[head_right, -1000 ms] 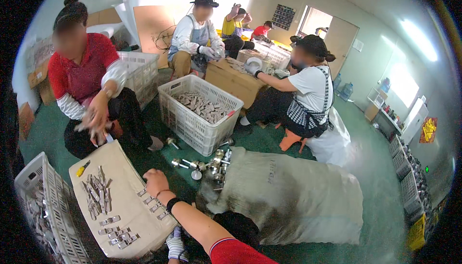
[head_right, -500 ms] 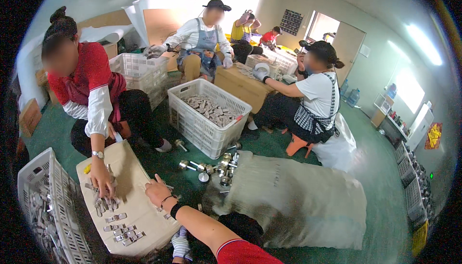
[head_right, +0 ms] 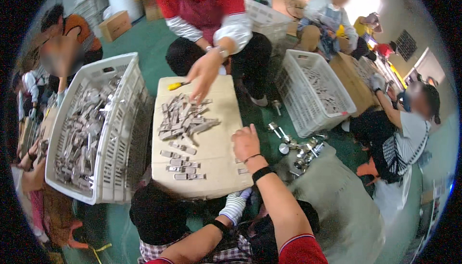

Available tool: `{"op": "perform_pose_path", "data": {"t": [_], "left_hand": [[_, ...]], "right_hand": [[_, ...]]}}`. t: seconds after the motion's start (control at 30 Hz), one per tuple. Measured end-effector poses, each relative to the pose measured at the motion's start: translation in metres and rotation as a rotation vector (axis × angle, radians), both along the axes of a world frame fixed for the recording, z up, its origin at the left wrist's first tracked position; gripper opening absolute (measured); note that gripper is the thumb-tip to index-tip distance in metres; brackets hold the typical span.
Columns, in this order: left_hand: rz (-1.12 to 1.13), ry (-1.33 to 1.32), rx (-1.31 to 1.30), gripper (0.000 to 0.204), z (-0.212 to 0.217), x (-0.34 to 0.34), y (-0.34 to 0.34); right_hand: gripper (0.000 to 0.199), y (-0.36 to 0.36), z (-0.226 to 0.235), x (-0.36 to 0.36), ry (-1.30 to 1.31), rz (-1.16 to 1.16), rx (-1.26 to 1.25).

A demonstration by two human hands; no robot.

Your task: Assembling metal hinges using individual components and a screwdriver in a warehouse setting.

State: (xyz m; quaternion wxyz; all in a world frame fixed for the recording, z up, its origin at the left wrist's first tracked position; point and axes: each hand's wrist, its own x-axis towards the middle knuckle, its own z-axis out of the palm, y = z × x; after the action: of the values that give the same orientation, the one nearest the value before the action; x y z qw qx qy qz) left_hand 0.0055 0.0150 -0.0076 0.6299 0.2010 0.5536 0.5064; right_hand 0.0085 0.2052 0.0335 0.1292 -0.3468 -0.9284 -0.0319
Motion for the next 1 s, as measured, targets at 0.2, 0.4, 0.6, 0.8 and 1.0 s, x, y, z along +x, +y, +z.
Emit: {"op": "perform_pose_path", "data": {"t": [0.2,0.4,0.6,0.8,1.0], "left_hand": [[0.085,-0.08,0.026,0.031,-0.012,-0.005,-0.005],[0.1,-0.167,-0.001,0.031,-0.003,-0.002,-0.001],[0.08,-0.047,0.121,0.03,-0.017,-0.001,-0.003],[0.018,0.065,0.072,0.033,-0.022,-0.002,-0.004],[-0.026,0.128,0.019,0.032,0.007,-0.015,-0.006]], "right_hand": [[0.017,-0.008,0.012,-0.03,0.271,-0.005,-0.091],[0.031,-0.01,0.011,-0.051,0.226,0.035,-0.177],[0.043,-0.003,0.0,-0.077,0.145,0.077,-0.157],[0.041,-0.013,0.011,-0.097,0.089,0.11,-0.299],[0.033,-0.046,0.023,-0.101,0.046,0.17,-0.432]]}}
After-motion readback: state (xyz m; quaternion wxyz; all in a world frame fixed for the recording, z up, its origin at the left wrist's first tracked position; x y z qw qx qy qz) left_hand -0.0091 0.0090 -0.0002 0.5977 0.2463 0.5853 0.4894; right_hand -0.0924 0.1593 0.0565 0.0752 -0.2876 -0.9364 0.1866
